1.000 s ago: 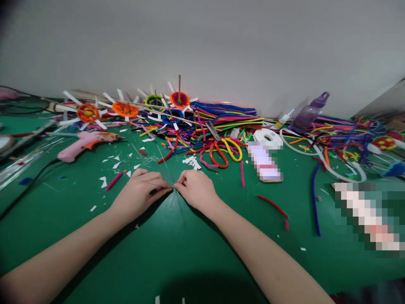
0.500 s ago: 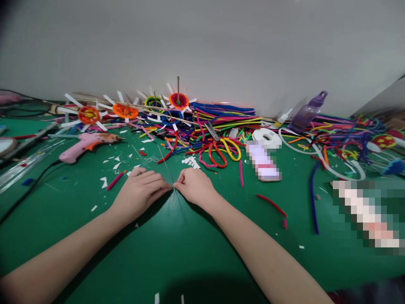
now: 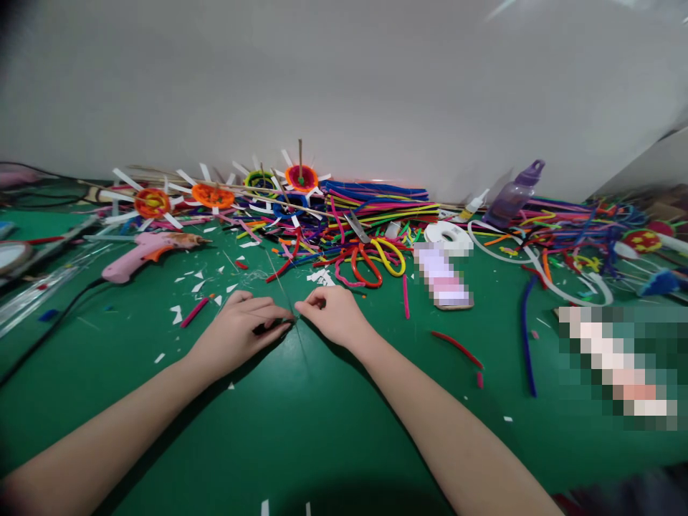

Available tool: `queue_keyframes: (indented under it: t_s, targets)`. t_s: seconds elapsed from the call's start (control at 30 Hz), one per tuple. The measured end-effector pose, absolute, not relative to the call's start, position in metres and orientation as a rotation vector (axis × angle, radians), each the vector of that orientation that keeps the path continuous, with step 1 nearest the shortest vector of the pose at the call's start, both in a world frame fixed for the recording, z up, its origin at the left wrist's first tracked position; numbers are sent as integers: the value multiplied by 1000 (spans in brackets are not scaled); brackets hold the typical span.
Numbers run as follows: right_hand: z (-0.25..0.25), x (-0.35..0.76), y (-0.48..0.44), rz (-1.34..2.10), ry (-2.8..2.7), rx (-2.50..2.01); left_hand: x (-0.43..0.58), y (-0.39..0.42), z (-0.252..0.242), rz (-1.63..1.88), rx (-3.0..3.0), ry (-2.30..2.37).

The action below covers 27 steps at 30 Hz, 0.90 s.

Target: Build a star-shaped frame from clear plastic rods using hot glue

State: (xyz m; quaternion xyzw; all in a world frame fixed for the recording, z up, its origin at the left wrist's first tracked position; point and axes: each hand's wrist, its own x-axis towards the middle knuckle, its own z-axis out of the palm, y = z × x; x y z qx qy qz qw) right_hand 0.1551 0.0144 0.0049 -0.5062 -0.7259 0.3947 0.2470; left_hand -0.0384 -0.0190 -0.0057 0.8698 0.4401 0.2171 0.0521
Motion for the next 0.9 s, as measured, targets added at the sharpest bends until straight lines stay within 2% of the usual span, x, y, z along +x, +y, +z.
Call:
queue_keyframes:
  t_s: [0.47,0.9]
  targets:
    - [4,153,10,925,-2032,-1366,-39,-15,-8,641,2730,1248]
    - [7,152,10,754,-2147,-1401,-37,-14,-2,484,2652,1274]
